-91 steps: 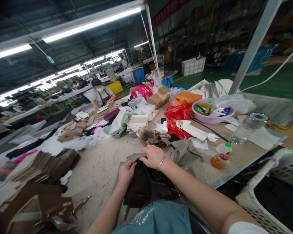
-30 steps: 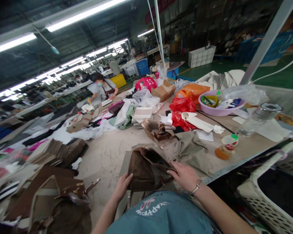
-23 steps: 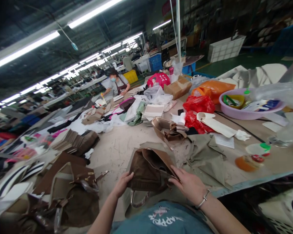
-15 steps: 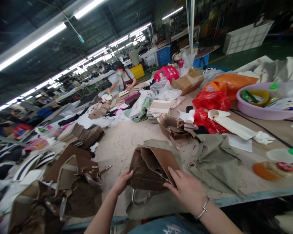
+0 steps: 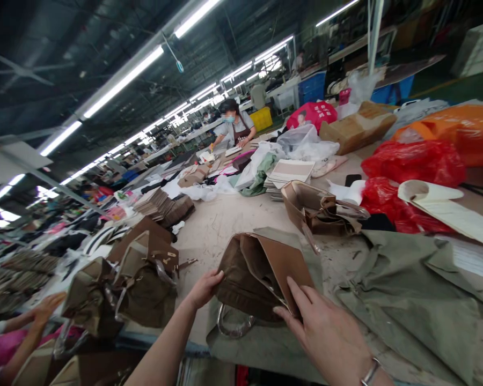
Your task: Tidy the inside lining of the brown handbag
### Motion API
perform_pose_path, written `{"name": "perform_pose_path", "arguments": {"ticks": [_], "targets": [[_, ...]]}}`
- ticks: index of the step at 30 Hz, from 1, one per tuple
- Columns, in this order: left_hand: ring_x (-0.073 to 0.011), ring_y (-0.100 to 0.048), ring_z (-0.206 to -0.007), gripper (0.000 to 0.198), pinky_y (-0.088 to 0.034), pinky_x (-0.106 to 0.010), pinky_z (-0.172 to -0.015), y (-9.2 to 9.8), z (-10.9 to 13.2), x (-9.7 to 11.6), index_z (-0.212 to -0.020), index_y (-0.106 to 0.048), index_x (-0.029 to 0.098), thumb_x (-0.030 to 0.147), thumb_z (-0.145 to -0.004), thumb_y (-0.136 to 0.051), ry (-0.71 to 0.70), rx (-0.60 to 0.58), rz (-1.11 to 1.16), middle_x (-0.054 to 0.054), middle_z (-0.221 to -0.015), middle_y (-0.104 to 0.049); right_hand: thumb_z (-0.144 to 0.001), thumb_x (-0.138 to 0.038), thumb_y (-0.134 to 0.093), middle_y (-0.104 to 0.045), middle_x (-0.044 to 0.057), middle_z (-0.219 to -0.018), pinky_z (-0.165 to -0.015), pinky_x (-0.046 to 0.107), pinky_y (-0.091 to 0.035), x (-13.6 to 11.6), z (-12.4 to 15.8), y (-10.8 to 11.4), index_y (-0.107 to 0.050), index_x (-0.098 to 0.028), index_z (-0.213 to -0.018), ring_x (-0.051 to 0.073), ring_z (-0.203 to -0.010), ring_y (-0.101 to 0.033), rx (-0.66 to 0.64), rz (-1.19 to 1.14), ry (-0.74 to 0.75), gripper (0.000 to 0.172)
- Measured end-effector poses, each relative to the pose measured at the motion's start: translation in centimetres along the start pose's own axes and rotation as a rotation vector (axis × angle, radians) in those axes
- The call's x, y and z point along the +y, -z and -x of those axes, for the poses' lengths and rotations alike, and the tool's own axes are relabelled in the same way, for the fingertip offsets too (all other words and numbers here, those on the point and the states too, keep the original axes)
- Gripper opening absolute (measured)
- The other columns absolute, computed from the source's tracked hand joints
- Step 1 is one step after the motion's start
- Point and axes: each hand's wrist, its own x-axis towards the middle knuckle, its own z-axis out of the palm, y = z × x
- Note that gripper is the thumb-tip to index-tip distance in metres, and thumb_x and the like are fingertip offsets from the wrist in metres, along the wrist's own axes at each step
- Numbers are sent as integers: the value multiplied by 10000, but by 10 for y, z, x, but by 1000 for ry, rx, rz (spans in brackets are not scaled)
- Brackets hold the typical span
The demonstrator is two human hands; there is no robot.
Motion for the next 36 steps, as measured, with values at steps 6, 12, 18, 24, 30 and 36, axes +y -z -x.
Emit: {"name": "perform_pose_path", "arguments": {"ticks": [6,12,18,24,30,36], "targets": [[-213,-606,-815,458,-456,-309,-747,-17,15,12,-972,-645,93,495,-770,-563,-109,12,-141,-98,-891,-682,-869,-574,-345,-660,112,-1024,-608,378,-529,15,5,-7,-548,-211,-1208,257,-762,-650,30,6,-17,537],[-252,-534,-1036,547,-430,-327,-879,-48,38,13,-1178,-549,141,417,-713,-632,-345,-35,-216,-74,-1117,-618,-909,-505,-299,-688,77,-971,-711,357,-525,28,9,6,-616,-209,-1076,240,-821,-656,37,-44,-52,465],[-178,-518,-825,167,-416,-269,-749,-50,62,3,-844,-616,154,243,-764,-499,-486,210,-486,-31,-824,-582,-904,-469,-330,-695,44,-967,-682,327,-533,48,38,21,-656,-251,-990,237,-819,-662,48,-34,-97,401],[-178,-497,-839,106,-397,-272,-757,-62,101,-6,-800,-555,183,157,-740,-472,-548,147,-631,-30,-860,-528,-860,-515,-420,-591,203,-1125,-799,520,-490,28,87,22,-365,-89,-1355,366,-967,-588,367,227,-290,655],[-186,-504,-893,166,-391,-295,-804,-79,105,-24,-908,-542,188,299,-852,-433,-571,270,-611,-49,-929,-534,-894,-317,-450,-553,101,-1195,-926,409,-477,-79,96,-13,-387,-238,-1335,249,-1095,-527,314,-85,-7,452],[-181,-515,-875,178,-395,-290,-782,-74,118,-22,-896,-564,190,268,-871,-406,-604,199,-645,-53,-932,-551,-880,-264,-468,-515,122,-1251,-962,426,-461,-111,69,-50,-377,-177,-1330,242,-1143,-494,306,-241,-21,468]]}}
